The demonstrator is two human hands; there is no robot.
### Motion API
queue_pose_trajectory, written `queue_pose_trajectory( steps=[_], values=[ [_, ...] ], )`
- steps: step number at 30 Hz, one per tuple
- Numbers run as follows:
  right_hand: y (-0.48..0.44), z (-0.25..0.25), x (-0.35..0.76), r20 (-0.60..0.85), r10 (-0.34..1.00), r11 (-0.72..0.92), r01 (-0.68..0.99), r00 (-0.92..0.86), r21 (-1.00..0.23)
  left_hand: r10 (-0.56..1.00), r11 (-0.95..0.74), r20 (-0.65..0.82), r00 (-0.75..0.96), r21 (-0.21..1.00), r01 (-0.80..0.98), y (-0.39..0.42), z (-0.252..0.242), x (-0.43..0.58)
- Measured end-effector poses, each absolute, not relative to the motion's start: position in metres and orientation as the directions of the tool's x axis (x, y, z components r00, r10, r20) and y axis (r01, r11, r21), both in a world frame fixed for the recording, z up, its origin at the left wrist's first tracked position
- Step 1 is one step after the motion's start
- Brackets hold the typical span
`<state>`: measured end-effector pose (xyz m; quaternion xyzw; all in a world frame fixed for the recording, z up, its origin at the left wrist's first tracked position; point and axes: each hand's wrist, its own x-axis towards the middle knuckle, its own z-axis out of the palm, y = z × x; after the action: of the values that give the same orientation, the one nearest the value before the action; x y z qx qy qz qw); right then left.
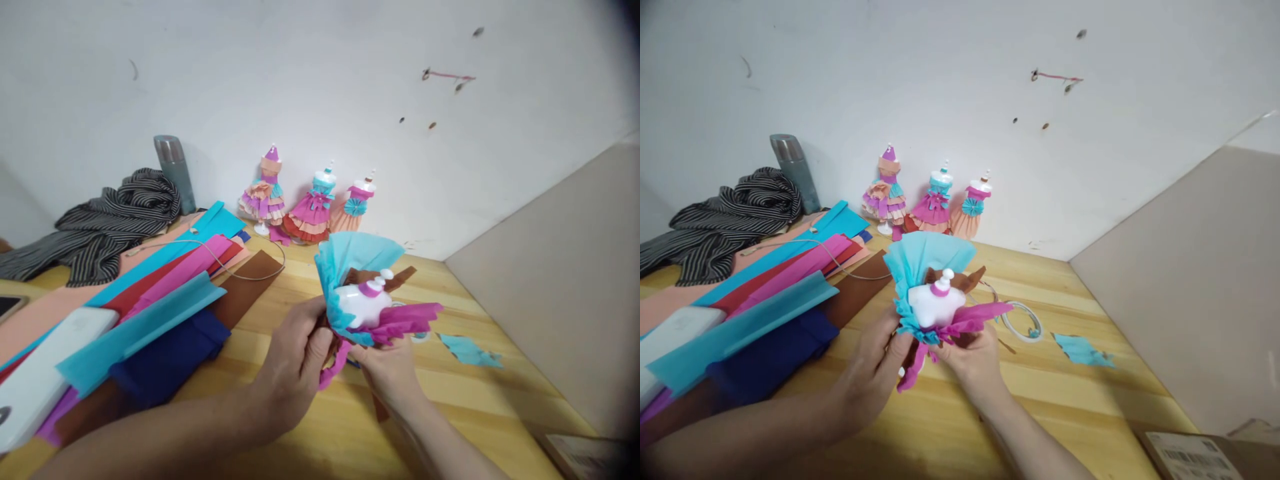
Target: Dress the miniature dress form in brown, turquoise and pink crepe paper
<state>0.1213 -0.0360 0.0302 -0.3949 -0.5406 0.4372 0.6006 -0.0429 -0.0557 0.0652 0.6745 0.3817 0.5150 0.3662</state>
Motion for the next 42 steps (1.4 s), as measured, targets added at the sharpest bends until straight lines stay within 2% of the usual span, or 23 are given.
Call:
queue_pose_trajectory(
  steps=[5, 9, 16, 20, 25, 27, 31, 37, 42],
  values=[
    [-0.036, 0.032, 0.119, 0.298, 0.954, 0.293, -0.138, -0.017, -0.946, 0.897, -0.414, 0.371, 0.240, 0.896, 0.162, -0.057, 0.075, -0.046],
    [-0.037, 0.038, 0.117, 0.349, 0.936, 0.341, -0.133, -0.040, -0.931, 0.896, -0.355, 0.301, 0.327, 0.927, 0.121, -0.052, 0.081, -0.051],
    [-0.045, 0.049, 0.107, 0.351, 0.936, 0.348, -0.072, -0.032, -0.935, 0.824, 0.017, 0.004, 0.567, 0.999, -0.031, -0.039, 0.079, -0.056],
    [-0.050, 0.052, 0.105, 0.376, 0.926, 0.373, -0.088, -0.023, -0.924, 0.810, 0.054, 0.028, 0.586, 0.991, -0.122, -0.040, 0.078, -0.053],
    [-0.054, 0.056, 0.110, 0.399, 0.917, 0.399, 0.038, -0.006, -0.916, 0.763, -0.021, 0.057, 0.644, 0.998, -0.063, -0.044, 0.088, -0.062],
    [-0.054, 0.058, 0.113, 0.396, 0.918, 0.397, 0.071, -0.025, -0.915, 0.770, -0.099, 0.130, 0.625, 0.992, -0.084, -0.043, 0.090, -0.066],
    [-0.053, 0.062, 0.112, 0.443, 0.896, 0.443, 0.109, -0.024, -0.890, 0.780, -0.038, 0.118, 0.614, 0.989, -0.142, -0.041, 0.081, -0.065],
    [-0.049, 0.060, 0.105, 0.475, 0.879, 0.476, 0.145, -0.043, -0.867, 0.882, 0.012, 0.022, 0.471, 0.998, -0.068, -0.043, 0.072, -0.052],
    [-0.048, 0.058, 0.103, 0.417, 0.907, 0.420, 0.134, -0.056, -0.898, 0.886, 0.138, -0.051, 0.462, 0.978, -0.156, -0.044, 0.079, -0.046]
  ],
)
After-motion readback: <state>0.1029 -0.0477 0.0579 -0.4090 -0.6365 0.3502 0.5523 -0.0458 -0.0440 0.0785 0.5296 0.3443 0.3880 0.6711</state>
